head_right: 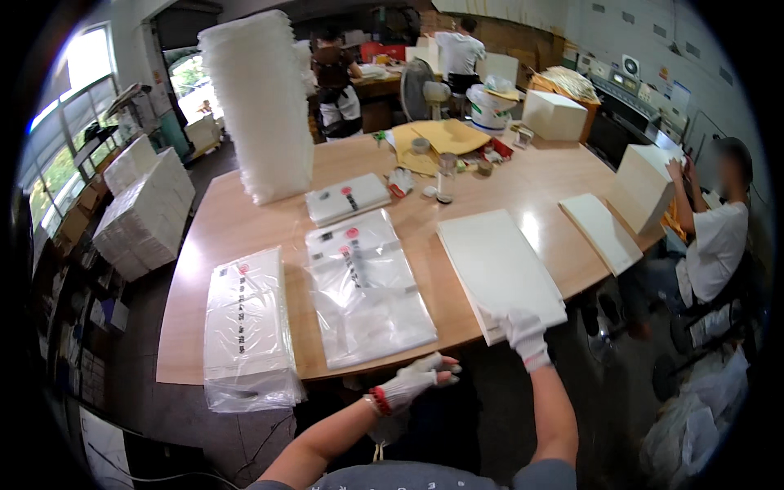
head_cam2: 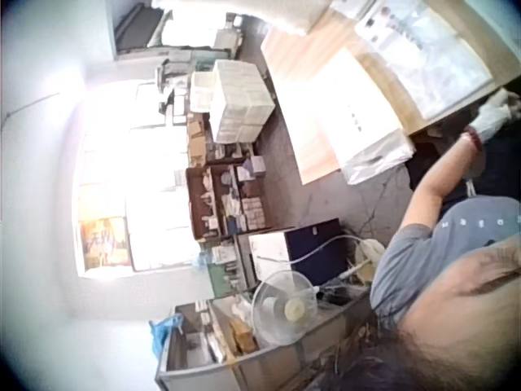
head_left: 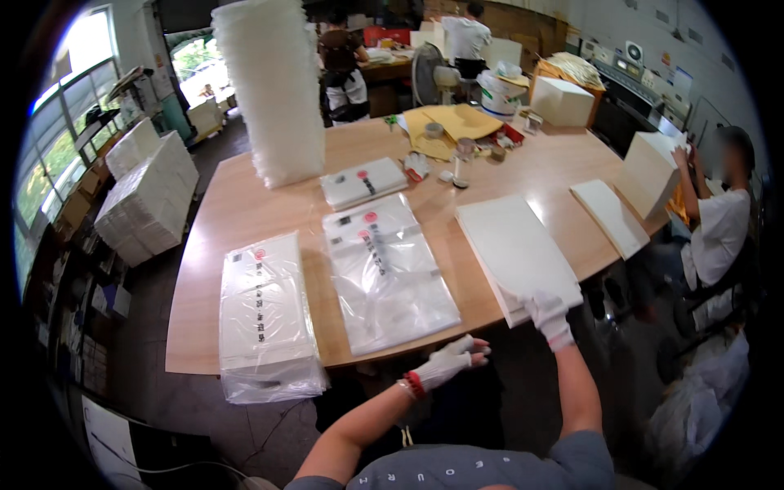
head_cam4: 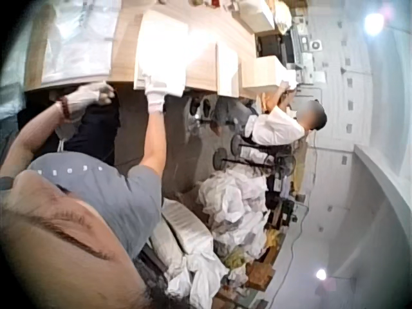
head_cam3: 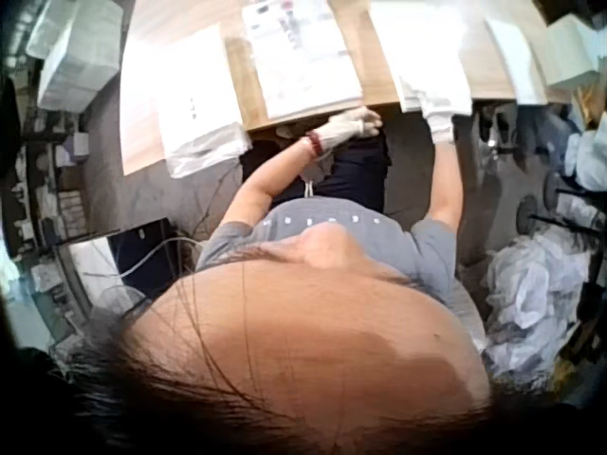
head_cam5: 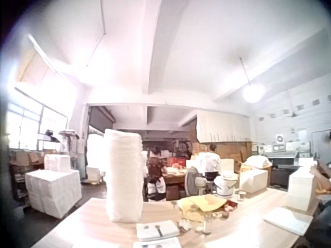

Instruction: The person repeatedly picks up white paper sheets, places them into clear plastic sleeves with printed labels, and stacks the sealed packages on the table. The person wears white gloves and works at a large table in a warehouse-like room with other workers visible in the background.

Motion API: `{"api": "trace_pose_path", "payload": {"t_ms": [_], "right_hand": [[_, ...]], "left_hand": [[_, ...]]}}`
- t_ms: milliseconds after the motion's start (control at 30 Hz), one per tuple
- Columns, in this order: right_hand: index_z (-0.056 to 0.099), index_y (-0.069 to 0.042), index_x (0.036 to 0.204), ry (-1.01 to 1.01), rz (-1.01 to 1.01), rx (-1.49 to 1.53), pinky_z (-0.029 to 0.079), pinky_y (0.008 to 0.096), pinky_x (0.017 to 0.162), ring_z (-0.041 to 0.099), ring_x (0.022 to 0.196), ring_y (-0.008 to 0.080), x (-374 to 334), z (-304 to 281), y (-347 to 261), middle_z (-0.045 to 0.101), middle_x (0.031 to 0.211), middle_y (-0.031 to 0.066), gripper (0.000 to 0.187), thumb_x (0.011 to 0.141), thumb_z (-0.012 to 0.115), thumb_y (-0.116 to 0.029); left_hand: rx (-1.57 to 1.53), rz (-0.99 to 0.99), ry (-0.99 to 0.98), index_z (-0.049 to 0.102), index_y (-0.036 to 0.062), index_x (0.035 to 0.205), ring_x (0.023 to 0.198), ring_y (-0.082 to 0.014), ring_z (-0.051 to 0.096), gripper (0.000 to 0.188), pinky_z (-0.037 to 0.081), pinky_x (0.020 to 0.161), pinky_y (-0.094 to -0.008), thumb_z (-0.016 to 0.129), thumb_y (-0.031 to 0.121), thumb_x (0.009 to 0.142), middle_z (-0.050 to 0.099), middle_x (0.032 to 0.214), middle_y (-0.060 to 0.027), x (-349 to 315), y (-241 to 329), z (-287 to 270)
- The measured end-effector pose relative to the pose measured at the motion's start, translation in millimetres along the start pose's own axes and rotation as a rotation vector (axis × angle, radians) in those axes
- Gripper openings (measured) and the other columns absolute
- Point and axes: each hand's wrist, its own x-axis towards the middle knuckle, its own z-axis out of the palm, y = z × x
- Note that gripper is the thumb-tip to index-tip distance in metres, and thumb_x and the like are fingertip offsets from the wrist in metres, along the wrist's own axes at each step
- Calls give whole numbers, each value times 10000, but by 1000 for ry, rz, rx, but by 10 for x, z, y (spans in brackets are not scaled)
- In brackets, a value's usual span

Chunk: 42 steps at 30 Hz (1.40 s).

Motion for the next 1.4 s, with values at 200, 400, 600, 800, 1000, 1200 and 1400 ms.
{"api": "trace_pose_path", "payload": {"t_ms": [200, 400, 600, 800, 1000, 1200, 1400], "right_hand": [[596, -120, 892, -279, -421, 778, 490, 387, 596, 584, 666, 257, -308, -692, -1118, 592, 764, 73, 160, 827, 554, -259], [506, 1, 1083, -190, 1333, 1748, 511, 359, 706, 602, 808, 230, -979, -200, -463, 612, 895, 127, 439, 925, 426, -400], [437, 38, 1197, 45, 877, 1501, 448, 282, 825, 527, 951, 155, -789, 251, -1758, 543, 1092, 84, 406, 887, 539, -204], [556, 20, 1030, -3, 399, 1114, 479, 317, 748, 601, 845, 263, -421, -272, -1529, 605, 961, 168, 276, 766, 597, -49], [588, -69, 1026, -117, -203, 565, 511, 369, 692, 600, 805, 359, -118, -666, -1533, 590, 1019, 195, 332, 698, 639, -64], [565, -108, 968, -654, -54, 250, 493, 390, 611, 607, 738, 319, 192, -20, -1666, 612, 905, 126, 253, 749, 598, -228], [479, -62, 1048, -278, 244, 331, 463, 453, 707, 579, 873, 364, 496, 693, -1642, 527, 1076, 177, 455, 766, 640, -381]], "left_hand": [[-401, -317, 241, 444, 56, 1238, 986, -193, 527, 425, 446, 865, -350, 562, 153, 842, 528, 1161, -80, 329, -591, -110], [557, -356, 232, 306, 4, 1331, 1109, -215, 462, 692, 368, 943, -337, 568, 242, 736, 508, 1172, -142, -418, 313, 81], [1457, 189, 390, 324, -59, 1284, 1202, -470, 316, 800, 220, 1025, -509, 661, 260, 631, 256, 1332, -309, -478, -151, 471], [1625, 655, 934, 464, 14, 1233, 1210, -466, 330, 645, 266, 1000, -551, 666, 231, 660, 334, 1309, -302, -589, 773, -312], [776, -190, 847, 479, 16, 1200, 1021, -316, 542, 525, 378, 935, -436, 600, 268, 756, 581, 1037, -177, -518, 1400, -1311], [1330, 501, 481, 545, 32, 1020, 770, -325, 570, 362, 445, 741, -479, 608, 154, 684, 594, 779, -123, -65, 378, -444], [1300, 372, 692, 517, 31, 1081, 778, -300, 593, 409, 479, 645, -395, 612, 120, 693, 599, 819, -130, -137, 453, -917]]}}
